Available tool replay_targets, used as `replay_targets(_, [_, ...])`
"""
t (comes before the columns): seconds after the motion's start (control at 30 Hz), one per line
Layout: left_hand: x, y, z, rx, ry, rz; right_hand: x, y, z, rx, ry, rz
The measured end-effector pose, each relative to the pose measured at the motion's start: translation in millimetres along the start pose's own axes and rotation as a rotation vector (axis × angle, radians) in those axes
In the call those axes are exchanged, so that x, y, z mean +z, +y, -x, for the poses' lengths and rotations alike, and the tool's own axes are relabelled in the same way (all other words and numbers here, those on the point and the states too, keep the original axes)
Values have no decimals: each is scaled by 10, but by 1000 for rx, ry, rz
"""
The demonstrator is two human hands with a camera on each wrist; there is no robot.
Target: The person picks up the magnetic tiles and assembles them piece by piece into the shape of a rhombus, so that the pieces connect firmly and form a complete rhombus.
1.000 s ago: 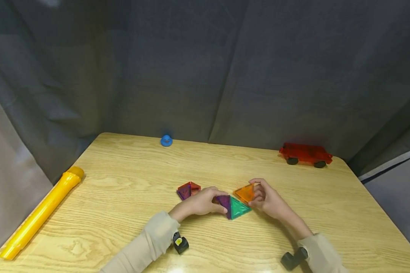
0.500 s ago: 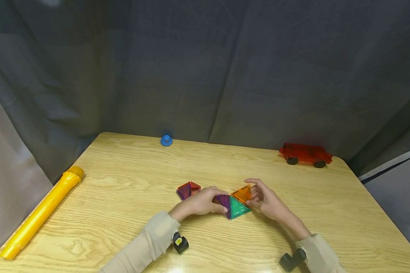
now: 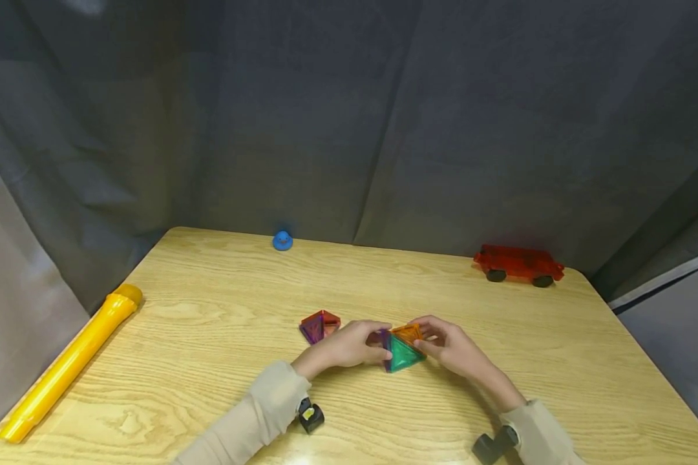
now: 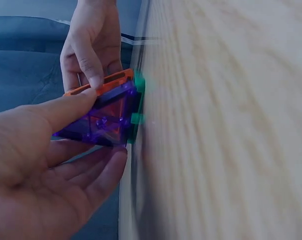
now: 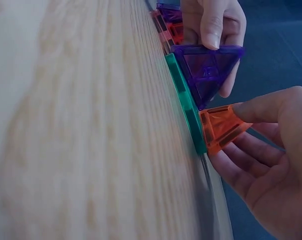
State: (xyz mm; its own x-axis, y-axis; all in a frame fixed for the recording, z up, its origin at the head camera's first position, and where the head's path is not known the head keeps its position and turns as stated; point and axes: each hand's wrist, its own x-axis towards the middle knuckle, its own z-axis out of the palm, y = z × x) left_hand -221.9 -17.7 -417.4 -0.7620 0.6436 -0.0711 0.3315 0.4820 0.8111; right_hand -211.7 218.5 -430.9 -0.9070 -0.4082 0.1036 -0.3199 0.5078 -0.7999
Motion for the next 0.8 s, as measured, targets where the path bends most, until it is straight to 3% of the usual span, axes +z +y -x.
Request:
replay_targets(0.17, [18,37,-40,24,-17,11,4,19,0,-5,-24,-10])
replay_targets(0.47, [47,79,-94,68,-23,-112,1,35,-4,-63,-57,11])
replay_targets(0.8, [24,87,-93,78,-40,-141,-48,0,13,-88,-130,9])
